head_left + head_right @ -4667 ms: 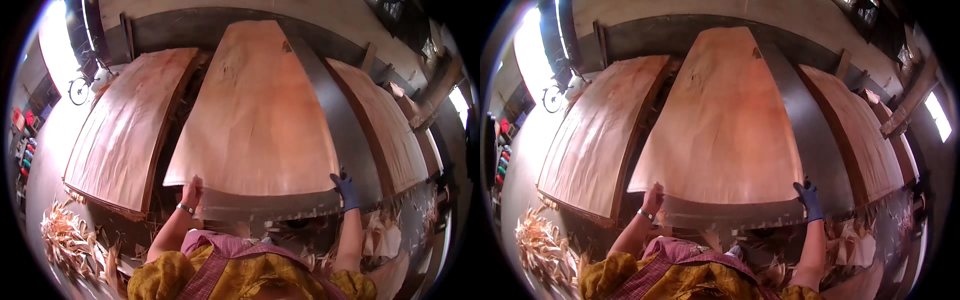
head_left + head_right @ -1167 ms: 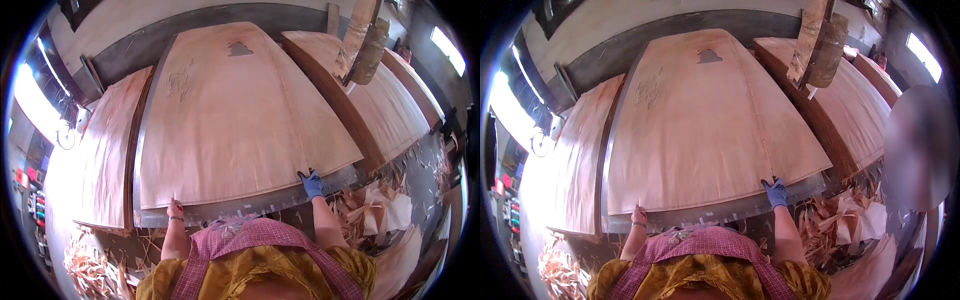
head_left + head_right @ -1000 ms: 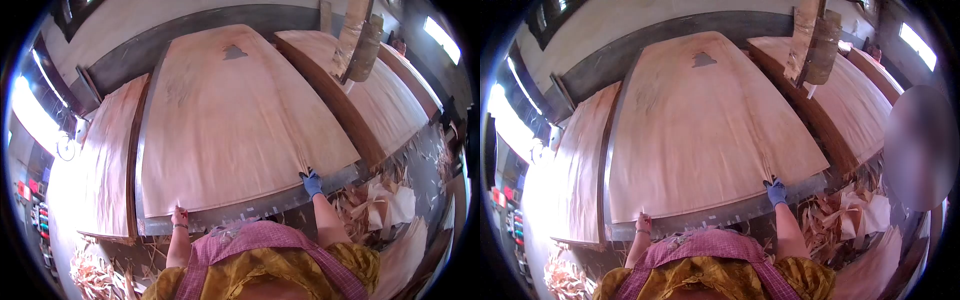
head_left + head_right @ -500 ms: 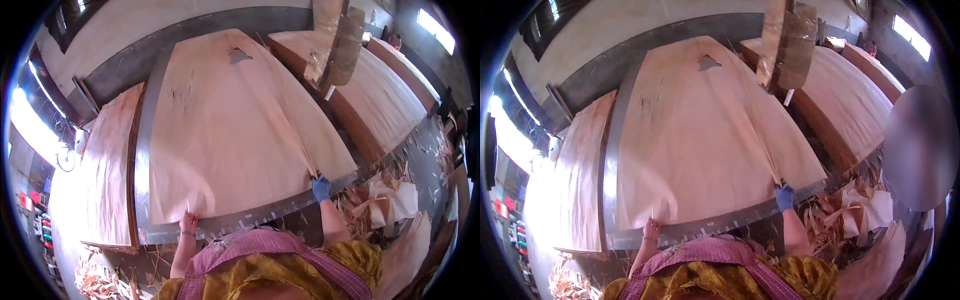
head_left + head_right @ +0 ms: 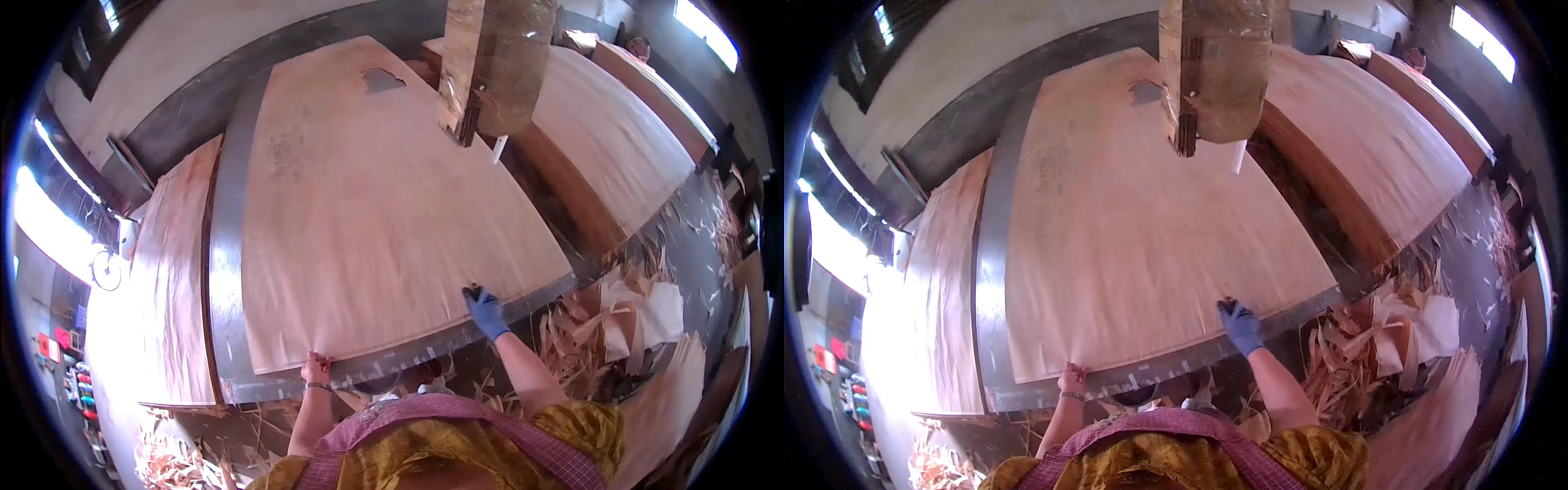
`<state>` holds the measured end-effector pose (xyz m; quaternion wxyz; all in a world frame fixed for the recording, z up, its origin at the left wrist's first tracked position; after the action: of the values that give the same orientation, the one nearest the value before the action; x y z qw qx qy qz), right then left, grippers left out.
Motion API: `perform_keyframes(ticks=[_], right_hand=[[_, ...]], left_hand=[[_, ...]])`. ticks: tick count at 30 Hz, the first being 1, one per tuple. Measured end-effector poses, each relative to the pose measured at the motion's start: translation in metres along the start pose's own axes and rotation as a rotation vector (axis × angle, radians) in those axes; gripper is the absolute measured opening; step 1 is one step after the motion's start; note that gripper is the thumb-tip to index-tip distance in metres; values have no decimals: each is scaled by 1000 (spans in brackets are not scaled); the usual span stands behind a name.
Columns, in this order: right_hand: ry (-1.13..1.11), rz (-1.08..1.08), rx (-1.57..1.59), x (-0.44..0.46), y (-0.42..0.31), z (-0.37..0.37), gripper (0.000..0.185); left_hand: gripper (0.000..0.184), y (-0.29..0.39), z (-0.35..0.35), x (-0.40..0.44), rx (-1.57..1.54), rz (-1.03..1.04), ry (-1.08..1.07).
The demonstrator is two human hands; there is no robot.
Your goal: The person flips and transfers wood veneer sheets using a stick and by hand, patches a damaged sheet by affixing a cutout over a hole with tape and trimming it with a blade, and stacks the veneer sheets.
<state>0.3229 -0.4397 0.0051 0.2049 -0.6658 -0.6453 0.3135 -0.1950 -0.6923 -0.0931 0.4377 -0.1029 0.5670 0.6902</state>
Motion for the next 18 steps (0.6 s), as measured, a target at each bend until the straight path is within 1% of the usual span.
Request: perform_keyframes(ticks=[1, 3, 5, 6, 7, 8, 9, 10, 11, 12, 13, 14, 16, 18], right_hand=[[-3, -33, -17, 0, -8, 24, 48], [28, -185, -27, -15, -55, 48, 46], [-122, -84, 125, -25, -92, 72, 40], [-189, -135, 241, -11, -78, 123, 38], [-223, -93, 157, -31, -103, 105, 39], [-96, -197, 229, -40, -113, 104, 33], [-145, -184, 32, -48, -130, 99, 30], [-223, -163, -164, -67, -138, 86, 28], [-150, -166, -130, -93, -125, 73, 27], [-81, -192, -102, -118, -117, 63, 27], [-16, -239, -80, -141, -114, 57, 28], [-15, -143, -73, -162, -89, 58, 29], [47, -38, -102, -219, -60, 27, 30], [-45, 199, -105, -270, 10, 37, 31]], left_hand=[[23, -1, -3, 0, 12, 0, 11], [22, -4, -8, 4, -17, 22, -41], [22, -3, -12, 11, -34, 19, -122], [21, -3, -12, 16, -19, -10, -180], [21, -6, -5, 23, 19, -64, -258], [19, -8, -14, 27, 115, -120, -182], [18, -9, -16, 37, 102, -95, -278], [21, -9, -10, 38, 115, -124, -401], [24, -20, -20, 81, 276, -143, -656], [25, -23, -19, 80, 400, -136, -643], [26, -11, -19, 71, 509, -110, -625], [27, -10, -31, 66, 463, -187, -491], [29, -15, -27, 7, 363, -316, -200], [32, -35, -34, -8, 406, -400, -330]])
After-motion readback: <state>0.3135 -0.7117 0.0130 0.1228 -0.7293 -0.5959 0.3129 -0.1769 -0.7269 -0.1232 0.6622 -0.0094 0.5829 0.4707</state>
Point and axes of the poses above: each hand's wrist, its own x-axis towards the middle knuckle, its own z-axis out of the palm, y = z × x, the point moved 10 cm from there along x, towards the middle knuckle, and after that the axes turned 12 degrees about -y, right-handed, at the moved point
